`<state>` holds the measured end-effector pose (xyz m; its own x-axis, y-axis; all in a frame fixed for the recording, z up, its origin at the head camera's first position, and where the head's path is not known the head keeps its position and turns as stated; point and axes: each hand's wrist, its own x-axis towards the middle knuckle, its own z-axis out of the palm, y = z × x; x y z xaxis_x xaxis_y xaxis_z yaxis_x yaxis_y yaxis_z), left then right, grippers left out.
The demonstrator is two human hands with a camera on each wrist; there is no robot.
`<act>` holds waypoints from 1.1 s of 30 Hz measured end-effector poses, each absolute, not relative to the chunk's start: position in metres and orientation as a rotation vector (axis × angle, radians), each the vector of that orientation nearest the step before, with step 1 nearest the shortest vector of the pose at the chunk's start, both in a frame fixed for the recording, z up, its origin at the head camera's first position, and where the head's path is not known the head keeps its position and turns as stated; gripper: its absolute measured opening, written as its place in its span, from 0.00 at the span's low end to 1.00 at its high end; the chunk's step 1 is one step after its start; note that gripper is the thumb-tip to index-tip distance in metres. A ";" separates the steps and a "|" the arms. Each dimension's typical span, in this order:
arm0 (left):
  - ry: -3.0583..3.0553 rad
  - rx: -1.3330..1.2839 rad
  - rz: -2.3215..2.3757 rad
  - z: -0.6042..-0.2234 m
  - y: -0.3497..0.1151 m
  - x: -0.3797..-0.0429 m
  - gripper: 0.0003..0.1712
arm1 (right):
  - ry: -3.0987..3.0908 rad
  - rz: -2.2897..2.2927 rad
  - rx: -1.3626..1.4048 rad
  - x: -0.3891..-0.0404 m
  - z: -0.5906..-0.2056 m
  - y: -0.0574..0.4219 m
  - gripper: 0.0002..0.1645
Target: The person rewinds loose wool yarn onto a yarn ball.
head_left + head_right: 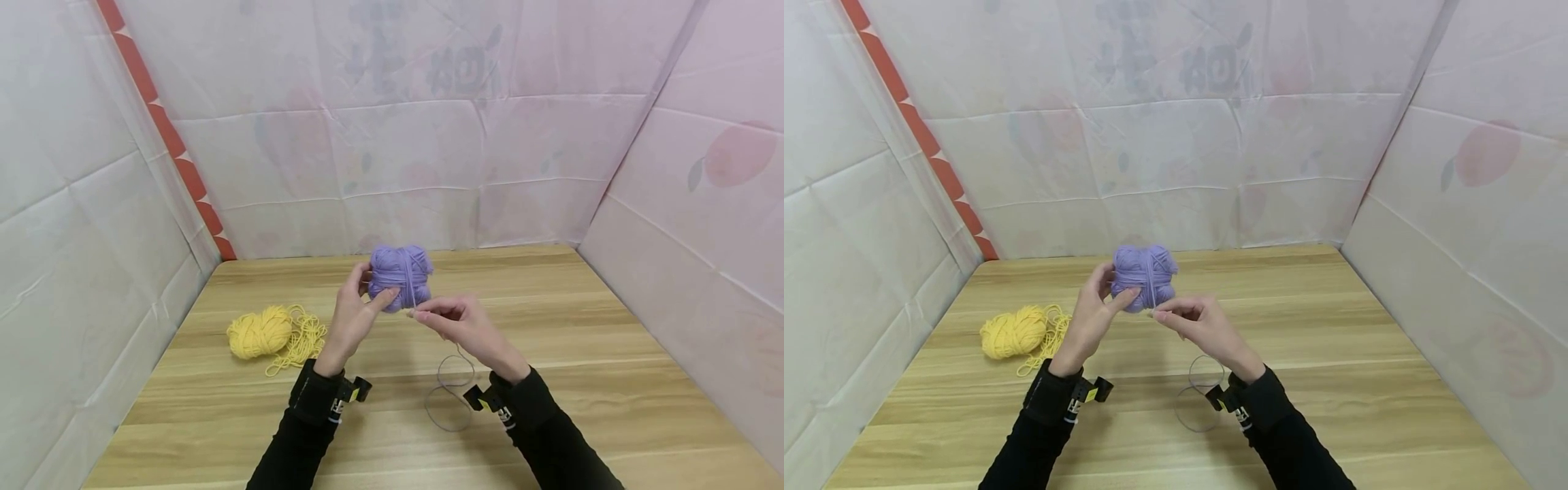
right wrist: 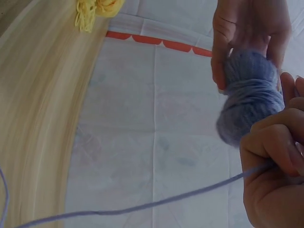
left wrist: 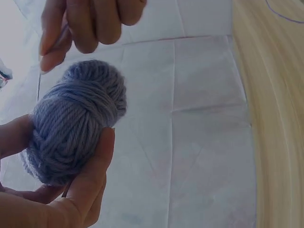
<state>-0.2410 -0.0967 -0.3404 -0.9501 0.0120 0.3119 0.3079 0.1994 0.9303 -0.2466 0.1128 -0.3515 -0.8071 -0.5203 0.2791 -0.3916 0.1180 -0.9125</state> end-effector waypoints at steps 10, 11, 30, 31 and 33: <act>-2.110 -0.350 -2.090 -0.337 -0.098 -0.239 0.32 | 2.240 -1.765 -0.895 -0.254 -0.361 0.108 0.13; -2.095 -0.362 -2.121 -0.337 -0.099 -0.239 0.32 | 2.225 -1.770 -0.885 -0.255 -0.362 0.109 0.13; -2.166 -0.832 -2.342 -0.332 -0.114 -0.238 0.35 | 1.962 -1.838 -0.804 -0.270 -0.361 0.140 0.12; -2.198 -0.859 -2.312 -0.332 -0.114 -0.238 0.36 | 1.959 -1.847 -0.790 -0.270 -0.361 0.140 0.12; -2.250 -0.910 -2.268 -0.332 -0.115 -0.237 0.35 | 1.955 -1.863 -0.769 -0.270 -0.360 0.142 0.13</act>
